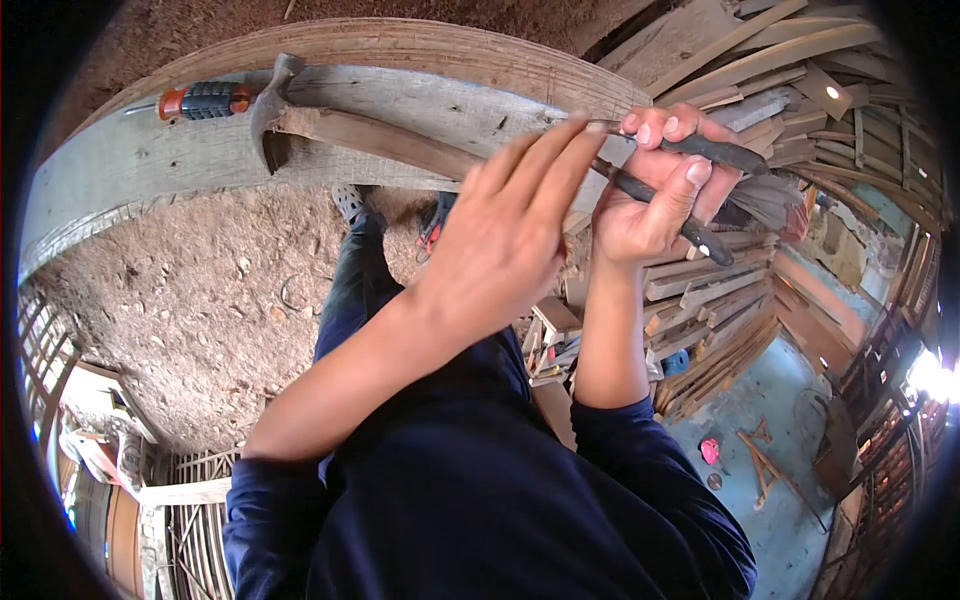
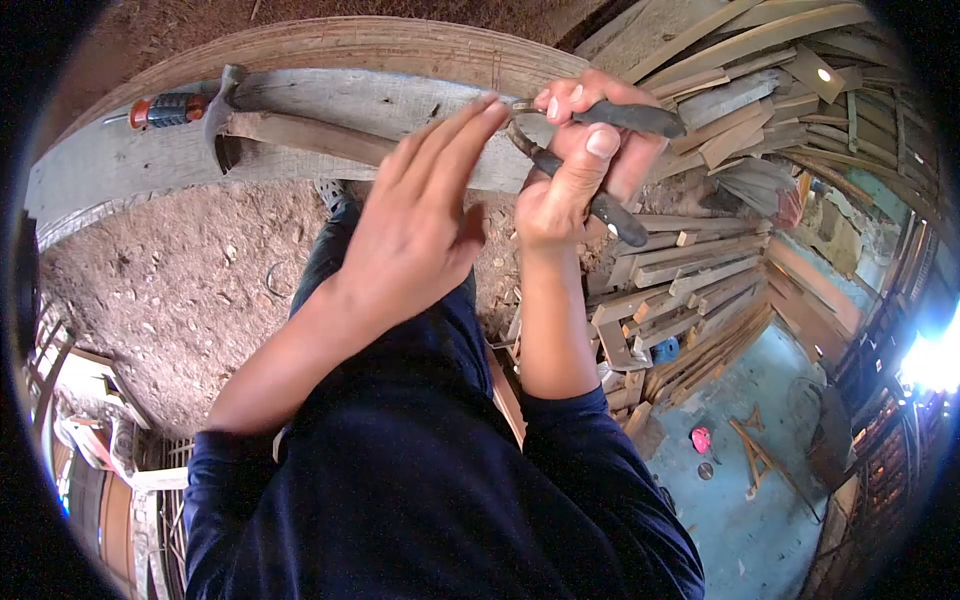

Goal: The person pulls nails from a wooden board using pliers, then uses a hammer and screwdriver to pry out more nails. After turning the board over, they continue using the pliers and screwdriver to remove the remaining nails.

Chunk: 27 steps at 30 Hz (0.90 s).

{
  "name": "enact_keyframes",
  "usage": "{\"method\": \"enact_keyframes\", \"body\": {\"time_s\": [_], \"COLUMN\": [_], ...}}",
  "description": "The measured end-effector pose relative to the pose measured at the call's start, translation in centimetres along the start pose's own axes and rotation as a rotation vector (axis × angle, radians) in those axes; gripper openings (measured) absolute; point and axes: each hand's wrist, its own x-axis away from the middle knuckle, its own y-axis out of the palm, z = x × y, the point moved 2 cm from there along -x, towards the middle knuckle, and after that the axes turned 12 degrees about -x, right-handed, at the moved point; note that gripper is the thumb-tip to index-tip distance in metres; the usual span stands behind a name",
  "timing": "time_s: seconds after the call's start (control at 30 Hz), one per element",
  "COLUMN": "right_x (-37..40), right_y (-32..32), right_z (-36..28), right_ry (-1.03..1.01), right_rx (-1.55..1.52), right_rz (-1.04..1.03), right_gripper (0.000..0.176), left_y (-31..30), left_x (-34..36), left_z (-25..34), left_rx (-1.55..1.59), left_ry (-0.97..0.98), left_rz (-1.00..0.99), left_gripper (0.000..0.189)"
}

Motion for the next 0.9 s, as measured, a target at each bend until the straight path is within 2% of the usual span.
{"method": "enact_keyframes", "body": {"time_s": [0.13, 0.23, 0.33, 0.37, 0.4, 0.5, 0.53, 0.57, 0.6, 0.67, 0.7, 0.77, 0.8, 0.87, 0.9], "right_x": [0.2, -0.1, 0.0, 0.0, 0.0, -0.6, -0.9, -1.0, -1.4, -2.2, -2.4, -3.0, -3.1, -2.9, -3.0], "right_y": [-0.9, -1.1, -2.0, -2.0, -2.1, -2.6, -2.6, -2.1, -1.3, 0.1, 0.4, 0.9, 1.6, 2.5, 2.7], "right_z": [-0.1, -0.6, -1.0, -0.9, -1.0, -1.8, -2.3, -3.7, -4.6, -6.1, -6.5, -6.9, -6.6, -5.7, -5.7], "right_ry": [0.05, 0.078, 0.027, 0.042, 0.027, 0.02, 0.025, 0.055, 0.055, 0.035, 0.038, 0.141, 0.14, 0.096, 0.098], "right_rx": [-0.098, 0.055, 0.109, 0.103, 0.171, 0.345, 0.441, 0.57, 0.567, 0.029, 0.029, -0.167, -0.164, 0.146, 0.146], "right_rz": [-0.001, -0.031, -0.125, -0.139, -0.125, -0.171, -0.222, -0.284, -0.293, -0.246, -0.246, -0.126, -0.124, 0.24, 0.242], "right_gripper": [0.036, 0.04, 0.045, 0.045, 0.046, 0.051, 0.054, 0.07, 0.07, 0.084, 0.084, 0.099, 0.099, 0.103, 0.103], "left_y": [4.8, 7.2, 8.3, 8.6, 8.9, 9.7, 9.8, 10.2, 10.2, 10.3, 10.4, 10.5, 10.5, 10.4, 10.3], "left_x": [-3.3, -4.4, -5.2, -5.6, -5.7, -6.6, -6.7, -6.9, -7.0, -7.0, -7.0, -7.0, -7.1, -7.2, -7.3], "left_z": [-0.1, -0.5, -0.2, 0.0, -0.1, -0.8, -0.7, -0.6, -0.6, -0.6, -0.6, -0.7, -0.7, -0.8, -0.8], "left_rx": [-0.061, 0.248, 0.308, 0.283, 0.286, 0.378, 0.383, 0.384, 0.381, 0.378, 0.38, 0.393, 0.397, 0.411, 0.426], "left_ry": [0.065, 0.137, 0.182, 0.191, 0.174, 0.179, 0.174, 0.172, 0.17, 0.161, 0.161, 0.152, 0.147, 0.14, 0.134], "left_rz": [0.151, 0.259, 0.394, 0.428, 0.435, 0.436, 0.444, 0.442, 0.442, 0.447, 0.442, 0.44, 0.445, 0.458, 0.471], "left_gripper": [0.083, 0.074, 0.073, 0.061, 0.061, 0.028, 0.028, 0.026, 0.025, 0.024, 0.024, 0.024, 0.024, 0.024, 0.023]}}
